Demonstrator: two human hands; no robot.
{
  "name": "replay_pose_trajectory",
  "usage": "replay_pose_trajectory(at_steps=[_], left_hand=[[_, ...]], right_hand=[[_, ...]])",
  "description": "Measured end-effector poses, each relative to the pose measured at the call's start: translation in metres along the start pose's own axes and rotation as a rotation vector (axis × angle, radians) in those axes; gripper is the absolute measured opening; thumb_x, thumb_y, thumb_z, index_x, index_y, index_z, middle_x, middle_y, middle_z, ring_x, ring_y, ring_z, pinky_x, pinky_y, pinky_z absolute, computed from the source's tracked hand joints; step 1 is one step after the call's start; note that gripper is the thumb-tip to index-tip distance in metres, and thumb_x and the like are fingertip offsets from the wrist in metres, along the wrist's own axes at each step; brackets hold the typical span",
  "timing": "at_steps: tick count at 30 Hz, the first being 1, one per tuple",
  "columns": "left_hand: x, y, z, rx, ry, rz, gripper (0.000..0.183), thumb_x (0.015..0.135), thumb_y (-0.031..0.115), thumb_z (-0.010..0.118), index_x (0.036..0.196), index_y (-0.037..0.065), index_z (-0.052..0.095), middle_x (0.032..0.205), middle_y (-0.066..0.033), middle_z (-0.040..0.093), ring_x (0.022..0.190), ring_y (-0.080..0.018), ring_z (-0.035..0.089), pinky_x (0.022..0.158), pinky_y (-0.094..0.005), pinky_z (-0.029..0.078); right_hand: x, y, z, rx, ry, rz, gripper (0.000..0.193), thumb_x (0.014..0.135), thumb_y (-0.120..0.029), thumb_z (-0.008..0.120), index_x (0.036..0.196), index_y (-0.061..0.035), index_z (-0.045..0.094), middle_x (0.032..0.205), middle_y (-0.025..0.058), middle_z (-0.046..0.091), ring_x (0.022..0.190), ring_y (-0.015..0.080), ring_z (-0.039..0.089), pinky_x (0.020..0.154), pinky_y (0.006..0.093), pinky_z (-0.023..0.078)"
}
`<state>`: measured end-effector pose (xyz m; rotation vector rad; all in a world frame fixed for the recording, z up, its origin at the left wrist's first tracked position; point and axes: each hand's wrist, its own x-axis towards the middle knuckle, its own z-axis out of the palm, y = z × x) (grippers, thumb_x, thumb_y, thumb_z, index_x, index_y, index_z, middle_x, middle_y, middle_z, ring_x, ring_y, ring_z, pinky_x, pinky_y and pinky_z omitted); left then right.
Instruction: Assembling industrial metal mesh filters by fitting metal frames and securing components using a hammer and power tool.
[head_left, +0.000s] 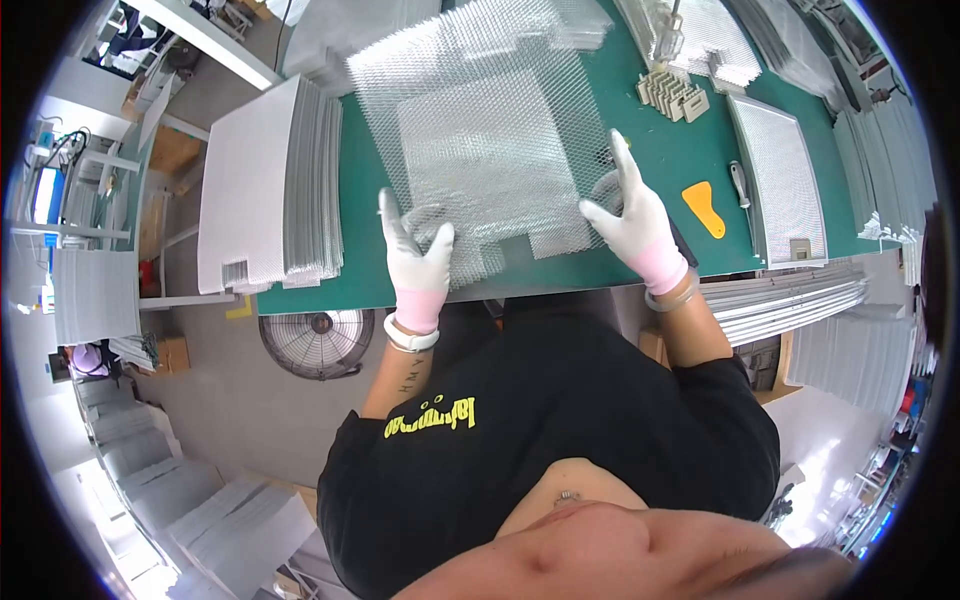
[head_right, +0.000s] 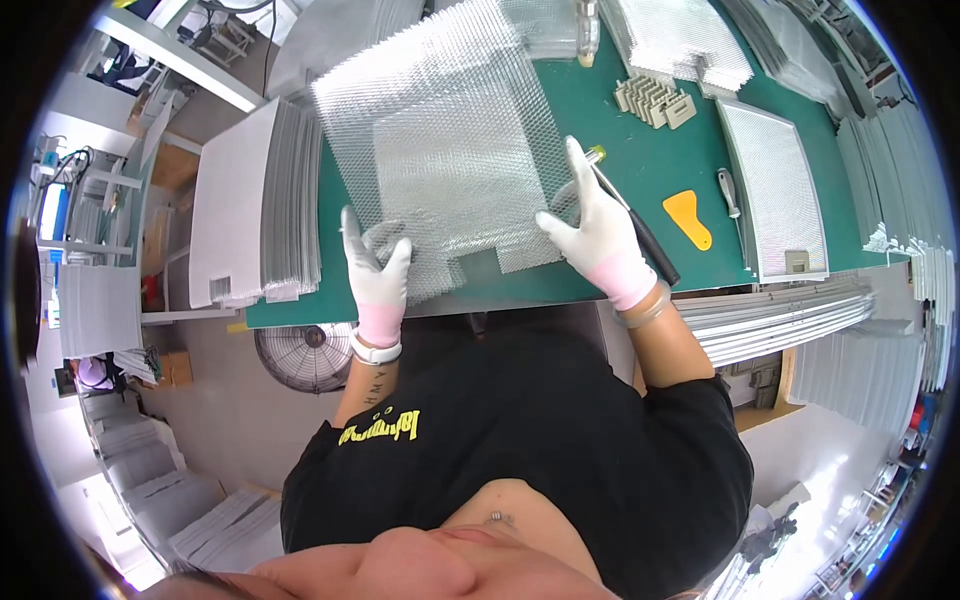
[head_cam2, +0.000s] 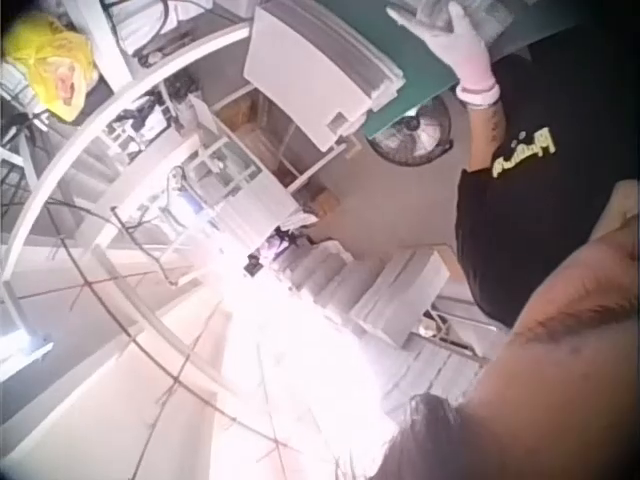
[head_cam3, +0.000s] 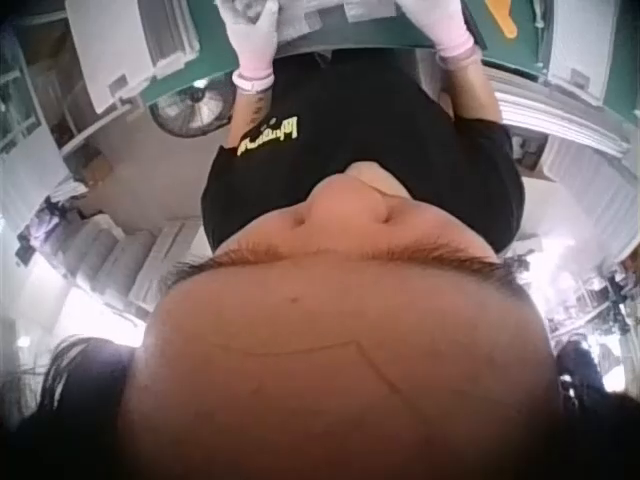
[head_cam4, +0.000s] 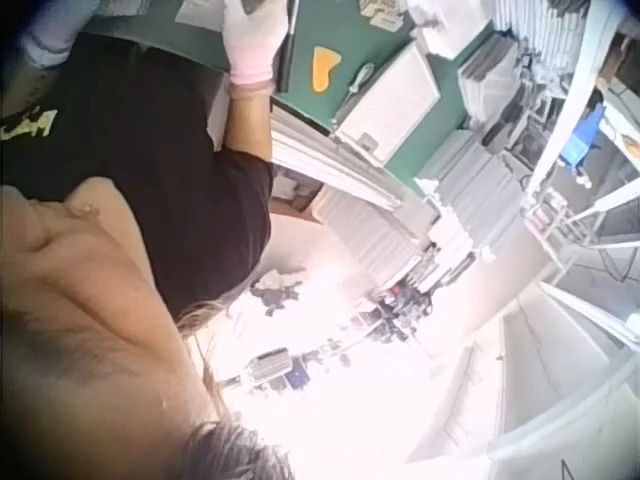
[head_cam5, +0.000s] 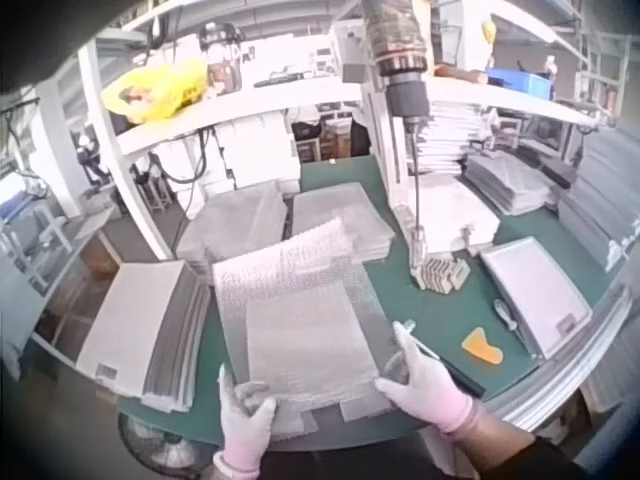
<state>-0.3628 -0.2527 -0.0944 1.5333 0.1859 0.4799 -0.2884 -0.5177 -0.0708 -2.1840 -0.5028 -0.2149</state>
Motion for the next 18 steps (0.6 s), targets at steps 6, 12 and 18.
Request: replay_pose_trajectory(at_steps=[6,12,18], left_hand=[[0.012,-0.013,-0.014,0.921,-0.13,0.137,0.096,0.072,0.023,0.085,0.148,-0.005,0.033,0.112,-0.0169,0.058,0.1,-0.0271,0.058,0.089,-0.0368,0.048],[0.02,-0.036,-0.018,1.145,-0.231,0.036,0.095,0.073,0.039,0.082,0.145,-0.004,0.038,0.11,-0.0215,0.058,0.099,-0.0356,0.06,0.087,-0.0416,0.051],[0.02,-0.047,-0.022,1.193,-0.238,0.004,0.094,0.073,0.04,0.082,0.144,-0.004,0.039,0.113,-0.0224,0.058,0.104,-0.0363,0.06,0.091,-0.0412,0.05]], right_hand=[[-0.002,0.004,0.027,-0.043,-0.084,0.131,0.089,0.08,-0.022,0.075,0.152,-0.0056,0.026,0.104,0.0256,0.064,0.087,0.0395,0.066,0.079,0.0406,0.053],[-0.006,0.024,0.055,-0.169,-0.119,0.124,0.085,0.081,-0.029,0.072,0.151,-0.0061,0.029,0.102,0.0233,0.065,0.09,0.0391,0.065,0.08,0.0423,0.053],[-0.008,0.031,0.061,-0.245,-0.203,0.182,0.075,0.082,-0.031,0.072,0.146,-0.0077,0.04,0.113,0.0204,0.064,0.101,0.037,0.064,0.088,0.0408,0.051]])
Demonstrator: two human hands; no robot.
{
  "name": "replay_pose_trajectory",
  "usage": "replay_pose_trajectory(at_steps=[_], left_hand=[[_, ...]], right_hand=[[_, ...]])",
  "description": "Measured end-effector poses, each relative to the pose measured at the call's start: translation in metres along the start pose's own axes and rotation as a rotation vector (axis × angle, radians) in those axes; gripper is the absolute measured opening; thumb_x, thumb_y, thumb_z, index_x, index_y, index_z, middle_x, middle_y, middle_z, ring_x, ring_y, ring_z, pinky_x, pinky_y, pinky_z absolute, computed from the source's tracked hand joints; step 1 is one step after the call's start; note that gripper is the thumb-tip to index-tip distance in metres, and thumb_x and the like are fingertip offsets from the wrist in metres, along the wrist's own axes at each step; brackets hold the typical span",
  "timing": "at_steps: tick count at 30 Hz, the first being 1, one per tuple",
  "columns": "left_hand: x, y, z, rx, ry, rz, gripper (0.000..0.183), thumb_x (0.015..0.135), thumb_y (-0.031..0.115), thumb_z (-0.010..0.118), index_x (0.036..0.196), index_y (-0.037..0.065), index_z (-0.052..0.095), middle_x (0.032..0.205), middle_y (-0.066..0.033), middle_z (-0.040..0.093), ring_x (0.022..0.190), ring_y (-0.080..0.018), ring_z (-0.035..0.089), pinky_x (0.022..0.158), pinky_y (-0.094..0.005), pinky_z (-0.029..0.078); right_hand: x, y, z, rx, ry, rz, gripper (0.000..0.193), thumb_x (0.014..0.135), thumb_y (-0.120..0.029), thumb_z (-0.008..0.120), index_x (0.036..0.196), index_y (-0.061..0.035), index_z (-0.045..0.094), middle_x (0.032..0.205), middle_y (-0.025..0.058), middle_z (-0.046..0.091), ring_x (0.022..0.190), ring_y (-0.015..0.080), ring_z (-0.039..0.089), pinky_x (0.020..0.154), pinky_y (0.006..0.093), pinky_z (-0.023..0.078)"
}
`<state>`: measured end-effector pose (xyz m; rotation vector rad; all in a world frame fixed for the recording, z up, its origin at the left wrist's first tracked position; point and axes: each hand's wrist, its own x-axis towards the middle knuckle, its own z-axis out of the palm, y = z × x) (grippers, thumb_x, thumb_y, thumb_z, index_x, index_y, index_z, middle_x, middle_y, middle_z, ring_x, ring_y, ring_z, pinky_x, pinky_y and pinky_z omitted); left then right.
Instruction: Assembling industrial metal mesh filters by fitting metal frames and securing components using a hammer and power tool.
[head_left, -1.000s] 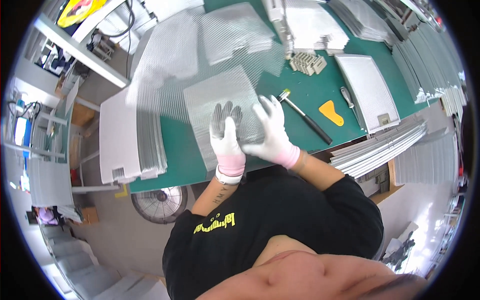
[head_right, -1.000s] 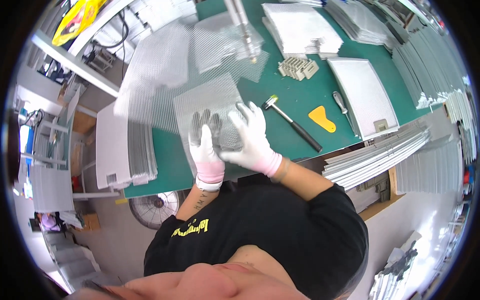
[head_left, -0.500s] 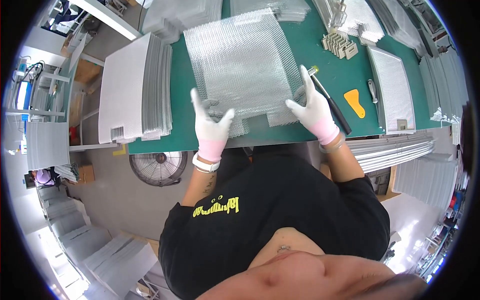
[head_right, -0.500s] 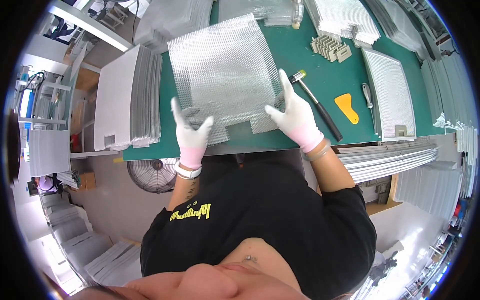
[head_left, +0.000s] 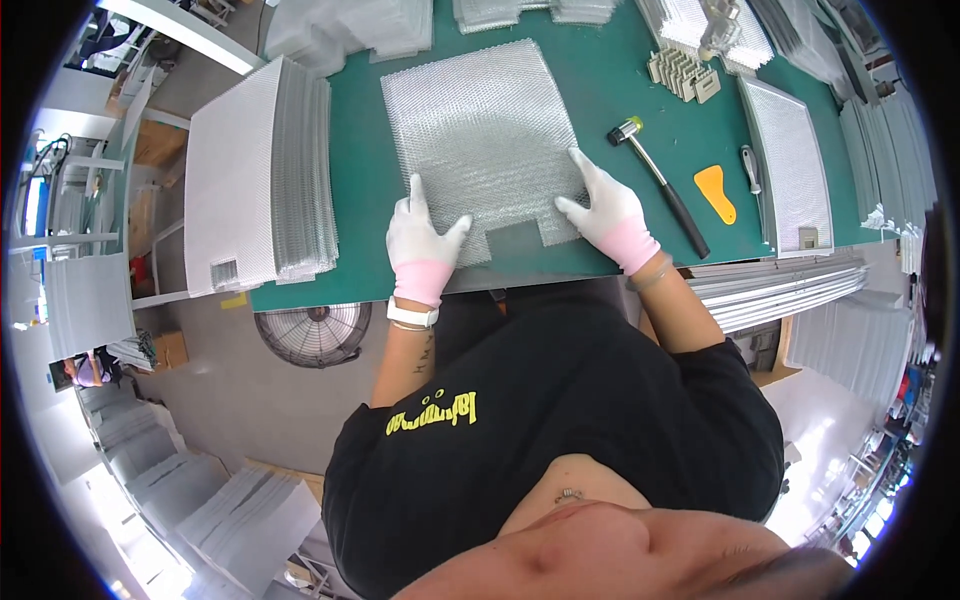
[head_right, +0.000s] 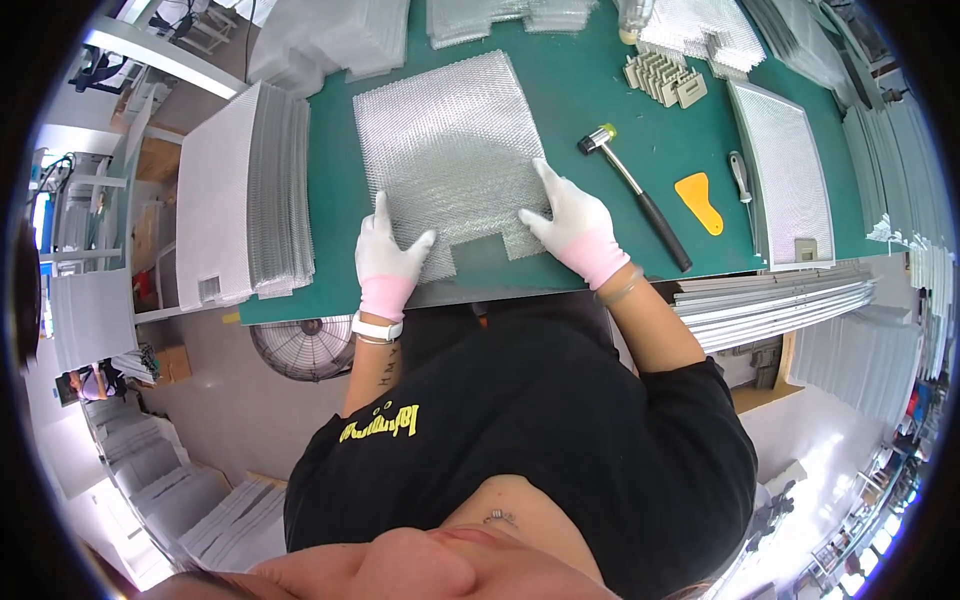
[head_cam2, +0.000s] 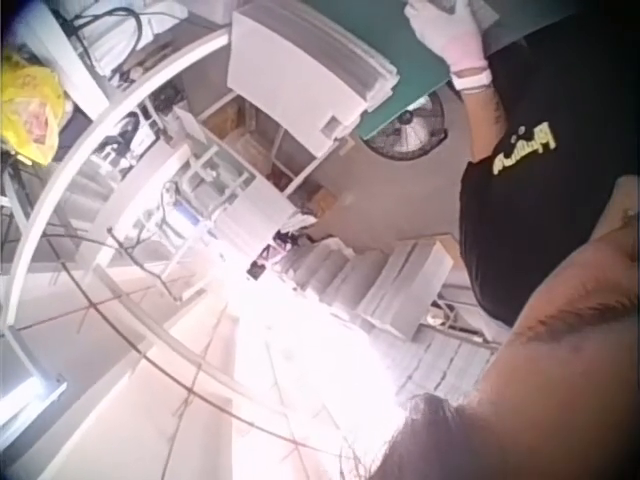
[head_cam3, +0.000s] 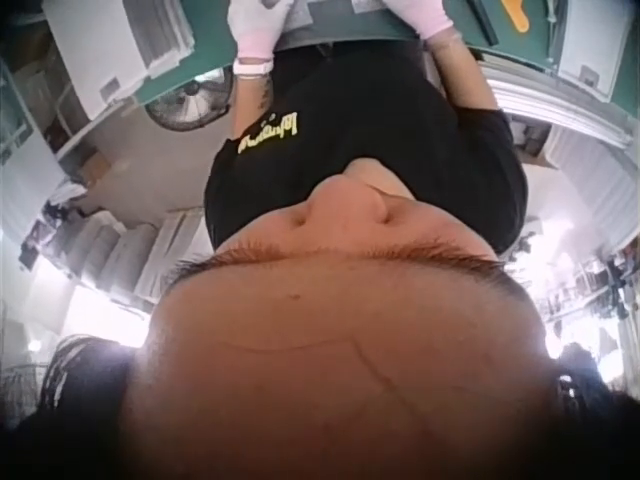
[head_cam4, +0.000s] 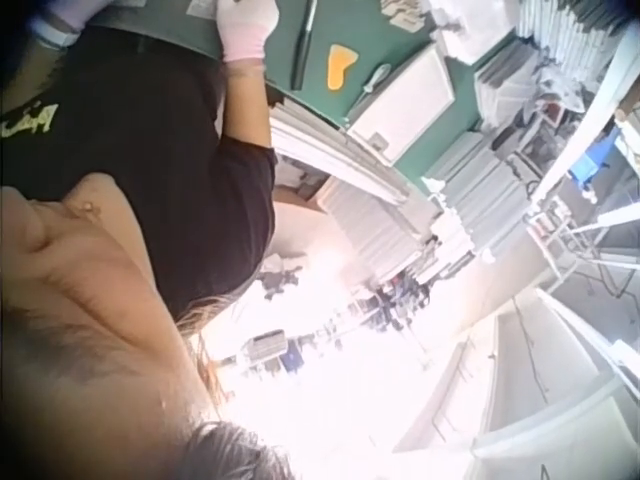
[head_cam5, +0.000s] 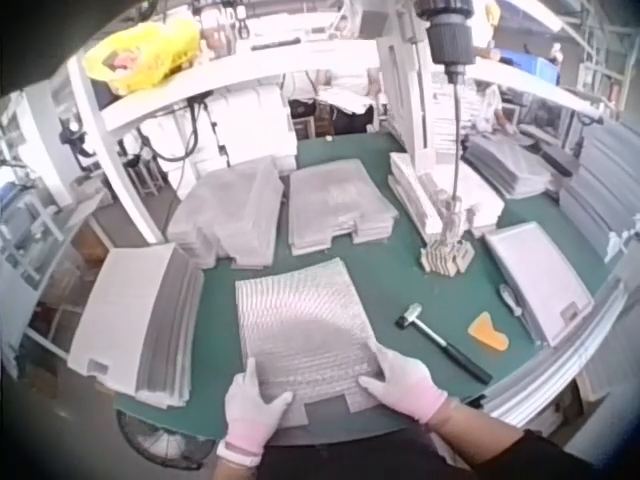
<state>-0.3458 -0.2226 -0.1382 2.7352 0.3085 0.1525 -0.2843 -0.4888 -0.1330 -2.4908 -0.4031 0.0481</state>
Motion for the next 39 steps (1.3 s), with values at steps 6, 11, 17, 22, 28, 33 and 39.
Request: replay_pose_trajectory(at_steps=[6,11,17,22,28,33,39], left_hand=[[0.002,-0.006,0.003,0.006,-0.004,0.029,0.094,0.073,0.042,0.081,0.144,-0.003,0.04,0.112,-0.0221,0.059,0.102,-0.0362,0.06,0.089,-0.042,0.051],[0.002,-0.007,0.004,0.024,0.01,0.061,0.094,0.073,0.043,0.08,0.145,-0.003,0.04,0.113,-0.022,0.059,0.101,-0.0357,0.061,0.088,-0.0427,0.052],[0.002,-0.005,0.001,0.011,-0.017,0.038,0.094,0.072,0.043,0.081,0.145,-0.002,0.041,0.115,-0.0226,0.058,0.102,-0.0361,0.061,0.089,-0.0429,0.051],[0.004,-0.003,0.0,0.021,-0.028,0.03,0.096,0.071,0.045,0.082,0.145,0.0,0.041,0.118,-0.022,0.056,0.106,-0.0372,0.059,0.09,-0.042,0.051],[0.011,0.004,-0.012,0.159,0.01,0.019,0.096,0.065,0.047,0.085,0.147,0.018,0.043,0.143,-0.0238,0.04,0.134,-0.0438,0.036,0.109,-0.0554,0.034],[0.029,-0.02,-0.005,0.181,-0.16,0.253,0.087,0.068,0.051,0.079,0.143,0.019,0.049,0.153,-0.0186,0.033,0.144,-0.0451,0.022,0.119,-0.0574,0.009],[-0.014,0.002,-0.019,0.186,-0.208,0.2,0.082,0.068,0.05,0.079,0.139,0.018,0.054,0.152,-0.0177,0.034,0.143,-0.0446,0.024,0.117,-0.0628,0.008]], right_hand=[[-0.003,-0.003,-0.004,-0.025,-0.053,-0.018,0.066,0.084,-0.03,0.07,0.142,-0.0073,0.046,0.116,0.0179,0.062,0.105,0.035,0.063,0.09,0.0397,0.051],[-0.005,-0.003,-0.003,-0.038,-0.048,-0.035,0.066,0.084,-0.031,0.07,0.141,-0.0073,0.046,0.117,0.0197,0.061,0.106,0.0357,0.062,0.091,0.0399,0.05],[-0.005,-0.006,-0.006,-0.029,-0.09,0.002,0.066,0.084,-0.031,0.07,0.141,-0.0071,0.046,0.117,0.0204,0.061,0.107,0.0364,0.061,0.091,0.04,0.05],[-0.005,-0.001,-0.005,-0.07,-0.049,-0.06,0.064,0.084,-0.032,0.069,0.139,-0.007,0.048,0.111,0.0186,0.062,0.104,0.0354,0.061,0.089,0.0403,0.05],[0.025,0.013,-0.041,-0.135,-0.188,-0.138,0.042,0.083,-0.033,0.069,0.117,-0.0093,0.066,0.099,0.0146,0.065,0.095,0.0325,0.064,0.087,0.0381,0.051],[0.091,0.133,-0.094,-0.197,0.617,0.066,0.055,0.078,-0.028,0.072,0.124,0.0004,0.06,0.113,0.0227,0.064,0.108,0.0374,0.061,0.096,0.0422,0.049],[0.121,0.221,-0.117,-0.368,0.4,0.207,0.064,0.078,-0.036,0.075,0.133,-0.0101,0.056,0.13,0.0179,0.056,0.121,0.0335,0.055,0.104,0.0413,0.044]])
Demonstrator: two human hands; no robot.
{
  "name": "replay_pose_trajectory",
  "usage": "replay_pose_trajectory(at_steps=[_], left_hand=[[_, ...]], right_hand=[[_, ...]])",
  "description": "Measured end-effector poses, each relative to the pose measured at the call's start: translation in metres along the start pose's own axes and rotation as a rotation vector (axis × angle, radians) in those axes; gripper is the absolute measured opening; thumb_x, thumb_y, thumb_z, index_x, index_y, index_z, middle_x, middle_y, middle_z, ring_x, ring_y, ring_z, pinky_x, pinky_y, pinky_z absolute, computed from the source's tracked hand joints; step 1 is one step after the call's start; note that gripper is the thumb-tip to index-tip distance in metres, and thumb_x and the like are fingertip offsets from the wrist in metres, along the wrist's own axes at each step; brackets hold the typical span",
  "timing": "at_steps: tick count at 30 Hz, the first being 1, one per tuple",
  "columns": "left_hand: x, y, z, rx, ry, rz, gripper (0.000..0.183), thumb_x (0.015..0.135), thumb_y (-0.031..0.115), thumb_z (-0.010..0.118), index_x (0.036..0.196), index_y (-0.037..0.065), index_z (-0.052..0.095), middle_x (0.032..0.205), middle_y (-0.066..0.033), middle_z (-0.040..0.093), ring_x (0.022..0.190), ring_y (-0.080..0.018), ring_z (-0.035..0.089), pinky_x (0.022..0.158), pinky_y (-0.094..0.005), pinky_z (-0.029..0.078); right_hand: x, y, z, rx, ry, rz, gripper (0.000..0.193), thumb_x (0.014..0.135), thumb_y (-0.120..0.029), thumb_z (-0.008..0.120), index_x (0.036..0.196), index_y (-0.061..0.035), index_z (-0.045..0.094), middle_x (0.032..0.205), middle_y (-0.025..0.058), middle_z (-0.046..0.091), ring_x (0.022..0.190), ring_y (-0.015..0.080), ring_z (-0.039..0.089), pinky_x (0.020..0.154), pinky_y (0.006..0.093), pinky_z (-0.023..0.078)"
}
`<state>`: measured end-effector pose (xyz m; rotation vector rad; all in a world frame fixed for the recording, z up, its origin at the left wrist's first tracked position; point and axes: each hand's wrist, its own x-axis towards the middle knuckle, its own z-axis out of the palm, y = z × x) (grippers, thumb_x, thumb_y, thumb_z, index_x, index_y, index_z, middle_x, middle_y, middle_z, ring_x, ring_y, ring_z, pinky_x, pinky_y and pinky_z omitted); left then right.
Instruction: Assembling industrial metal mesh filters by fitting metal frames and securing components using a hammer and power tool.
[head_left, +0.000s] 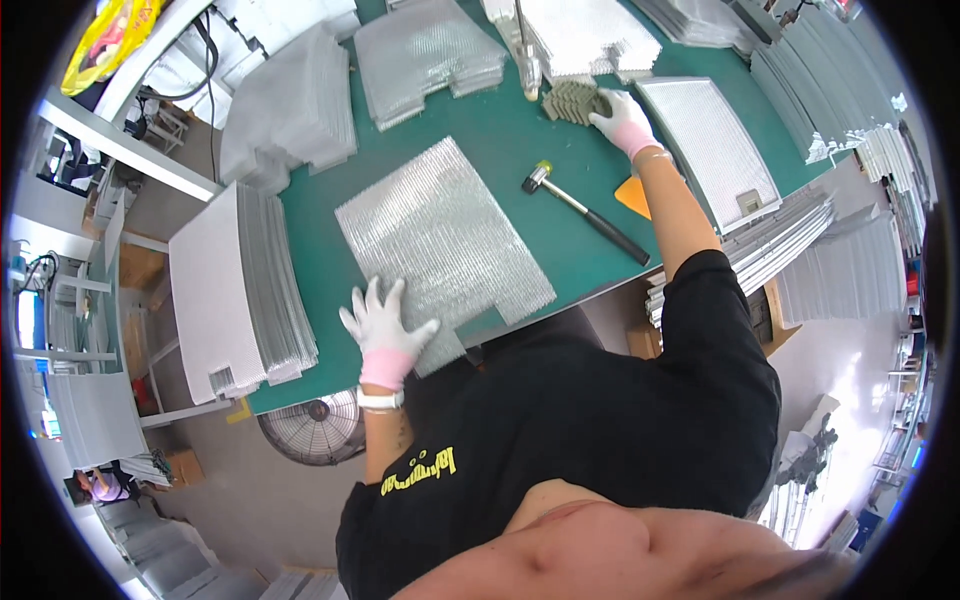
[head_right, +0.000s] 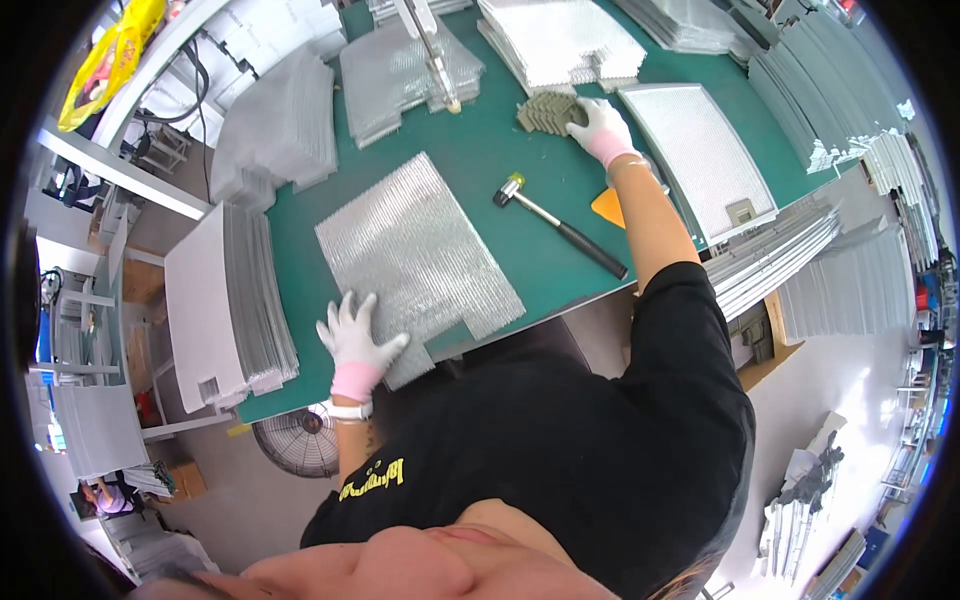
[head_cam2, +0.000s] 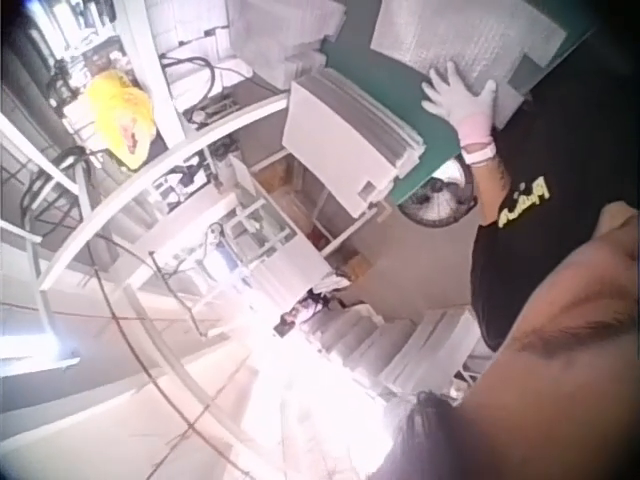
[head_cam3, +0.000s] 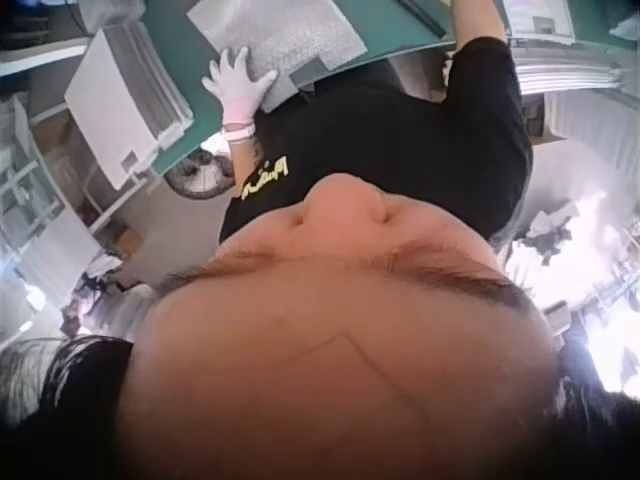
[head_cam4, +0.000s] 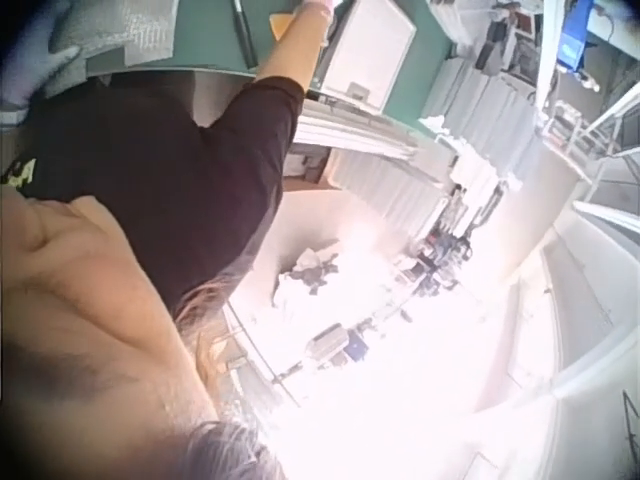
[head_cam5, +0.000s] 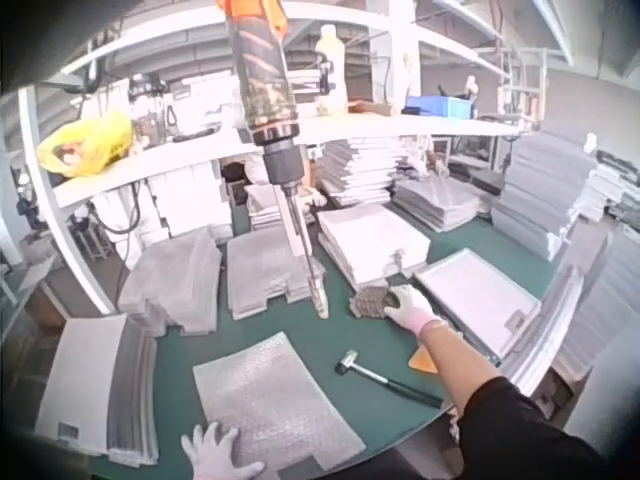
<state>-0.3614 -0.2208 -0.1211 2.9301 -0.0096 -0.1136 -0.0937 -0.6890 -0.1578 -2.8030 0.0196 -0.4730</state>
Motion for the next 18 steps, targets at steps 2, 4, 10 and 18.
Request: replay_pose_trajectory(at_steps=[2,4,10,18], left_hand=[[-0.01,0.008,-0.002,0.014,0.038,-0.036,0.084,0.067,0.048,0.081,0.138,0.015,0.053,0.15,-0.0179,0.036,0.143,-0.0442,0.024,0.116,-0.0638,0.009],[-0.02,0.014,-0.005,0.027,0.175,-0.025,0.084,0.067,0.046,0.082,0.138,0.012,0.052,0.15,-0.0181,0.036,0.143,-0.0438,0.024,0.116,-0.0644,0.009],[-0.08,0.003,0.005,-0.769,0.064,0.431,0.058,0.079,0.027,0.078,0.128,0.003,0.057,0.121,-0.0172,0.062,0.116,-0.0342,0.057,0.103,-0.0455,0.041],[-0.11,0.019,0.091,-2.132,-0.323,-0.611,0.067,0.092,0.041,0.069,0.133,-0.002,0.039,0.134,-0.0209,0.047,0.122,-0.0307,0.049,0.103,-0.0461,0.043]], right_hand=[[0.001,-0.007,-0.004,-0.118,-0.069,-0.045,0.057,0.084,-0.03,0.068,0.135,-0.0114,0.054,0.121,0.0174,0.06,0.113,0.0335,0.06,0.096,0.0434,0.049],[-0.001,-0.014,-0.013,-0.183,-0.096,-0.057,0.053,0.087,-0.024,0.064,0.136,-0.0118,0.052,0.119,0.0176,0.06,0.11,0.0339,0.061,0.093,0.0444,0.051],[-0.024,0.008,-0.042,-0.126,0.328,0.022,0.046,0.084,0.001,0.053,0.129,-0.0072,0.053,0.107,0.0202,0.064,0.096,0.0388,0.065,0.083,0.0474,0.052],[-0.221,-0.162,-0.099,1.057,-0.407,-0.195,0.024,0.088,-0.024,0.069,0.103,-0.0051,0.069,0.085,0.0093,0.064,0.078,0.0188,0.063,0.073,0.0341,0.052]])
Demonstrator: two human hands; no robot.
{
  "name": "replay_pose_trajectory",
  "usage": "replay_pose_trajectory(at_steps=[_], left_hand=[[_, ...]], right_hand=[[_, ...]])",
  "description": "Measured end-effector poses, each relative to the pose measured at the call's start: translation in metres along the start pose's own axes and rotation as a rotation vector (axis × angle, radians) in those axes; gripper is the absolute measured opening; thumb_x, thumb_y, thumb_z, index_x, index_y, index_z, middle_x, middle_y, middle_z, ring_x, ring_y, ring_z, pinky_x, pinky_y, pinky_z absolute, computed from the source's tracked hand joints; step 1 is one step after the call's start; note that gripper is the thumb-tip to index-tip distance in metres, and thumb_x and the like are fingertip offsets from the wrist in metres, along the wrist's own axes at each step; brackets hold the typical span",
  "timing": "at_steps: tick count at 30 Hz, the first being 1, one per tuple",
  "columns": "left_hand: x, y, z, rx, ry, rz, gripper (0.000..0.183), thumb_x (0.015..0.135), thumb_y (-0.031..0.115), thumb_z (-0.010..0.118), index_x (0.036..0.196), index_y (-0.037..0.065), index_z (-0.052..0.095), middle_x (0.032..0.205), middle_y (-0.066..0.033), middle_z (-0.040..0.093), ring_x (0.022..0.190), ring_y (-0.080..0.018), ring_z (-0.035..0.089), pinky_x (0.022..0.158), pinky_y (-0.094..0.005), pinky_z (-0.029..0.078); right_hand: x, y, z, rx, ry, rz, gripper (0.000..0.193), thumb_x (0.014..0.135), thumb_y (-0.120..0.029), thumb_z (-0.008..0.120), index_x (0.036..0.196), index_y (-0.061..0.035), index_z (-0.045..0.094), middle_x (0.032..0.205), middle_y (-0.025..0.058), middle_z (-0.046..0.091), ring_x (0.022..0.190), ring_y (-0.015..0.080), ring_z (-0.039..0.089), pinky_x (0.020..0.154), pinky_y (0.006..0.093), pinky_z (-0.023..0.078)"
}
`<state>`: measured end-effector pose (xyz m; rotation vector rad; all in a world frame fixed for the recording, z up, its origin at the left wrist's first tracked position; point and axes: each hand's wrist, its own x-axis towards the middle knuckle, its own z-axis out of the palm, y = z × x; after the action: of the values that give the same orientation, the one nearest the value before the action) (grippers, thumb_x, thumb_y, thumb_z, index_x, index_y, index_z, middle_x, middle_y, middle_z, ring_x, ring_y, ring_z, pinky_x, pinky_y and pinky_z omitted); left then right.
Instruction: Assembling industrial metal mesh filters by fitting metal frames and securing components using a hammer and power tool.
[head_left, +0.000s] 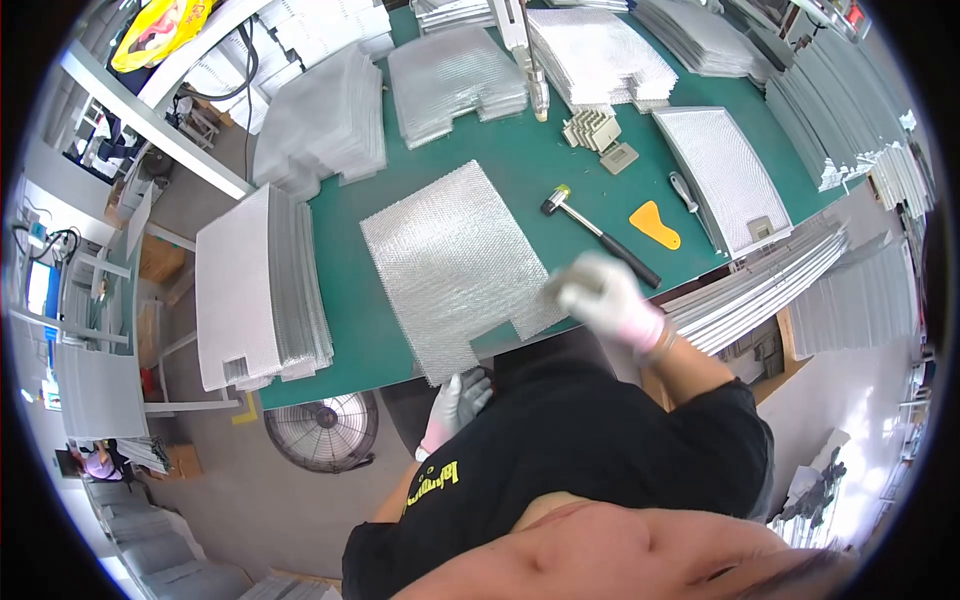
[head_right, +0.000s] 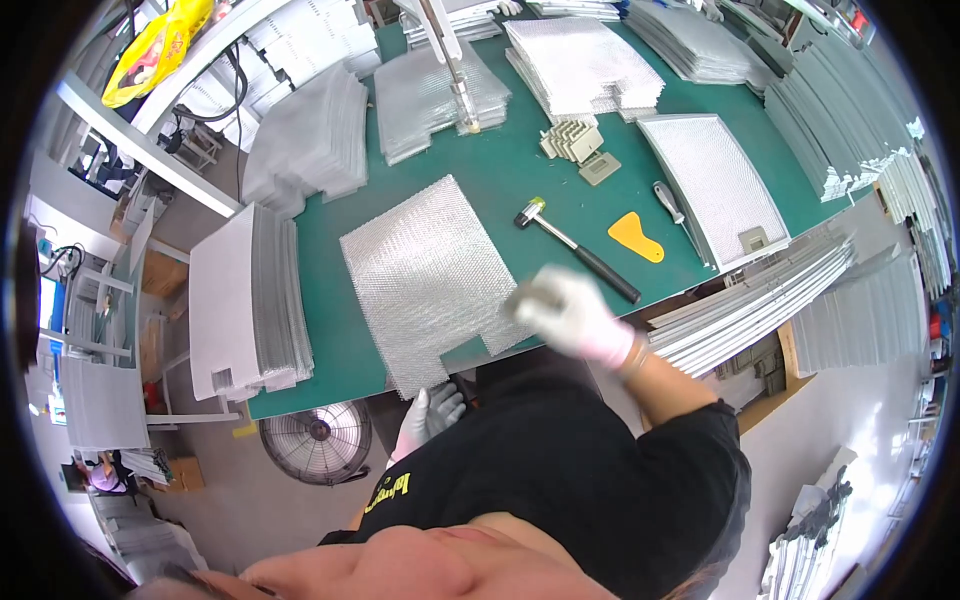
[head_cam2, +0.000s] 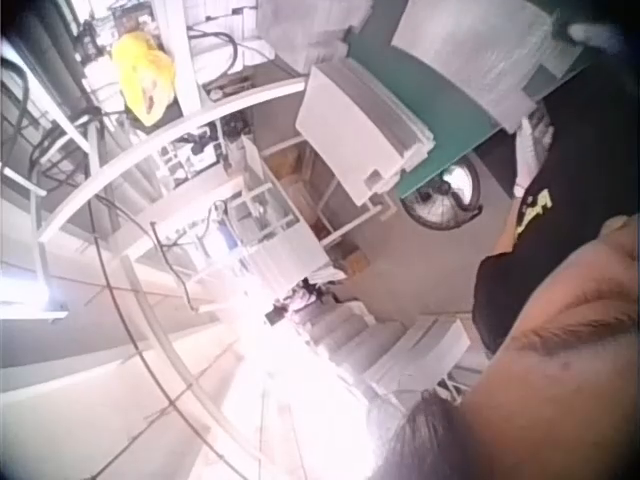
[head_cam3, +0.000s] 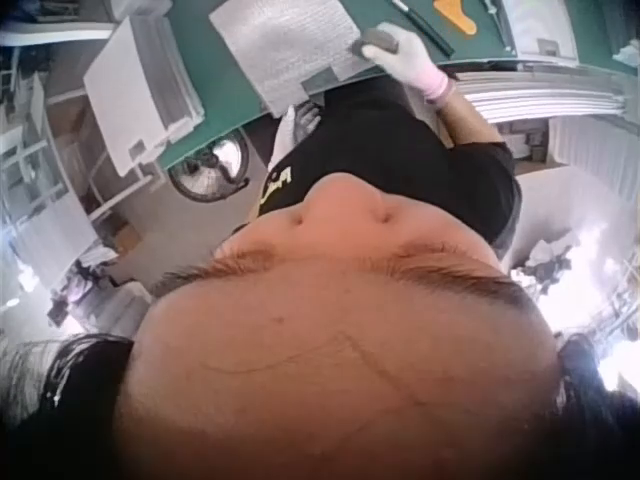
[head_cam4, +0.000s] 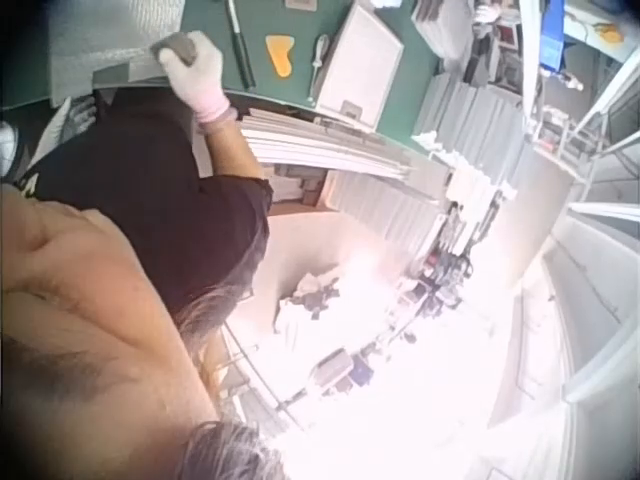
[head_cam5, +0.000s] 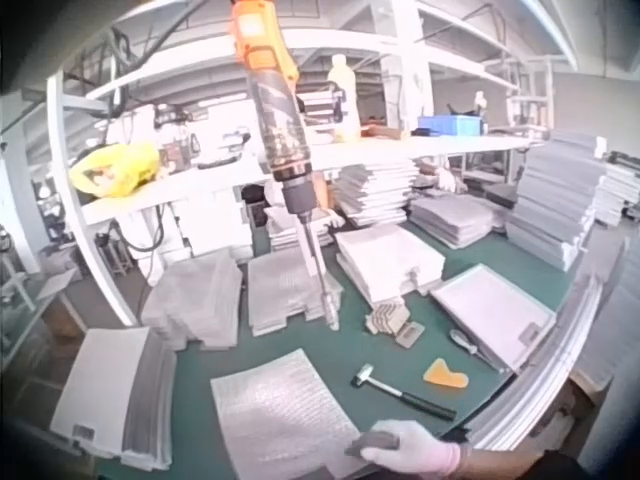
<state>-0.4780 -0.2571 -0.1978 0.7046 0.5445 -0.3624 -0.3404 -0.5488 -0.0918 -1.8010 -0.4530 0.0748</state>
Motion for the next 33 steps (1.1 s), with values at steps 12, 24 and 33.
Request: replay_pose_trajectory(at_steps=[12,24,33], left_hand=[[0.017,-0.024,-0.002,0.221,0.189,0.268,0.035,0.097,0.028,0.062,0.108,-0.005,0.06,0.107,-0.0154,0.066,0.093,-0.0227,0.065,0.082,-0.0381,0.053],[0.017,-0.032,-0.01,0.09,0.011,0.203,0.037,0.101,0.028,0.056,0.121,-0.003,0.057,0.12,-0.013,0.064,0.106,-0.0253,0.063,0.096,-0.0401,0.047],[0.017,-0.032,0.001,0.099,0.078,0.208,0.033,0.101,0.023,0.056,0.117,-0.005,0.061,0.118,-0.0158,0.065,0.11,-0.0264,0.062,0.092,-0.044,0.05]], right_hand=[[-0.082,0.086,0.13,0.758,-0.388,0.615,0.032,0.097,-0.025,0.065,0.12,-0.0021,0.062,0.101,0.0042,0.068,0.09,0.0103,0.062,0.084,0.0285,0.051],[-0.088,0.099,0.137,1.071,-0.384,0.769,0.037,0.099,-0.016,0.06,0.131,-0.0006,0.052,0.115,0.011,0.065,0.101,0.0197,0.066,0.091,0.0344,0.055],[-0.089,0.1,0.14,1.034,-0.251,0.699,0.033,0.099,-0.018,0.058,0.126,0.0013,0.053,0.109,0.013,0.068,0.094,0.0198,0.068,0.084,0.0336,0.056]])
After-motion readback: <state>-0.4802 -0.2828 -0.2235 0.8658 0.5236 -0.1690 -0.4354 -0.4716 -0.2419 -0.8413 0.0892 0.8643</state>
